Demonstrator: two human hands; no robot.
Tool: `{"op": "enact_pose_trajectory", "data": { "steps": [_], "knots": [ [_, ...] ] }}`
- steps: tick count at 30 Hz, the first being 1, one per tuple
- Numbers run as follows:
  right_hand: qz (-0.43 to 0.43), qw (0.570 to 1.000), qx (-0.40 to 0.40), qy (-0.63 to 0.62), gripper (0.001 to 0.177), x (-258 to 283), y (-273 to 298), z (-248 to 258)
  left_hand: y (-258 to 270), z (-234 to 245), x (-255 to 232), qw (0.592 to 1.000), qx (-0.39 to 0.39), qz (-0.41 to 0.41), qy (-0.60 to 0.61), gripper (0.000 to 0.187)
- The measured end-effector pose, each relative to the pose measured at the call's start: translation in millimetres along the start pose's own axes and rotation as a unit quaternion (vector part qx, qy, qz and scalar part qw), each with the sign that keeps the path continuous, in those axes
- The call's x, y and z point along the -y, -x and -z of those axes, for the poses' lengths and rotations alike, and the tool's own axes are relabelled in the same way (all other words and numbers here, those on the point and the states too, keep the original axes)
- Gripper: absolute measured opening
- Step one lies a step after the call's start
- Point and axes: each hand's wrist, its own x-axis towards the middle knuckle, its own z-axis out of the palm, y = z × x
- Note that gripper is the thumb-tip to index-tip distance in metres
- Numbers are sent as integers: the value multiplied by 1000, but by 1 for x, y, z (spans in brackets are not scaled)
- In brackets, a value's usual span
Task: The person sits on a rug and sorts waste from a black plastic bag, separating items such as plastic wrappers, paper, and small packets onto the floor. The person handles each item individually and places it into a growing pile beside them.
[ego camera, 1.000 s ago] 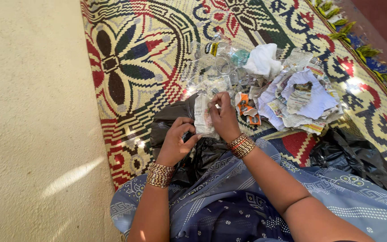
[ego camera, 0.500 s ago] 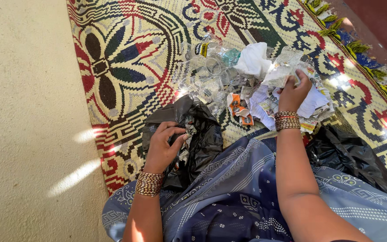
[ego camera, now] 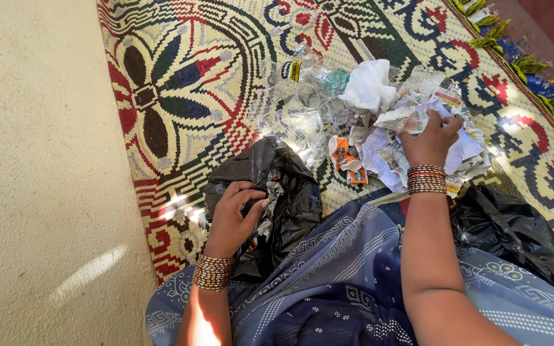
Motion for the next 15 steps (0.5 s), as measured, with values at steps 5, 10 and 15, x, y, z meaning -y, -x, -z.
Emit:
{"op": "enact_pose_trajectory", "data": {
  "steps": [5,10,15],
  "knots": [
    [-18,998,-8,-55,25,-2,-7,-22,-1,2,2,997,-26,-74,9,21],
    [32,997,-11,70,64,-3,-3,-69,-4,6,9,985,-120,-121,-33,25],
    [17,993,80,87,63,-15,16,-85,-2,23,16,973,-216,-83,-2,27]
  ]
}}
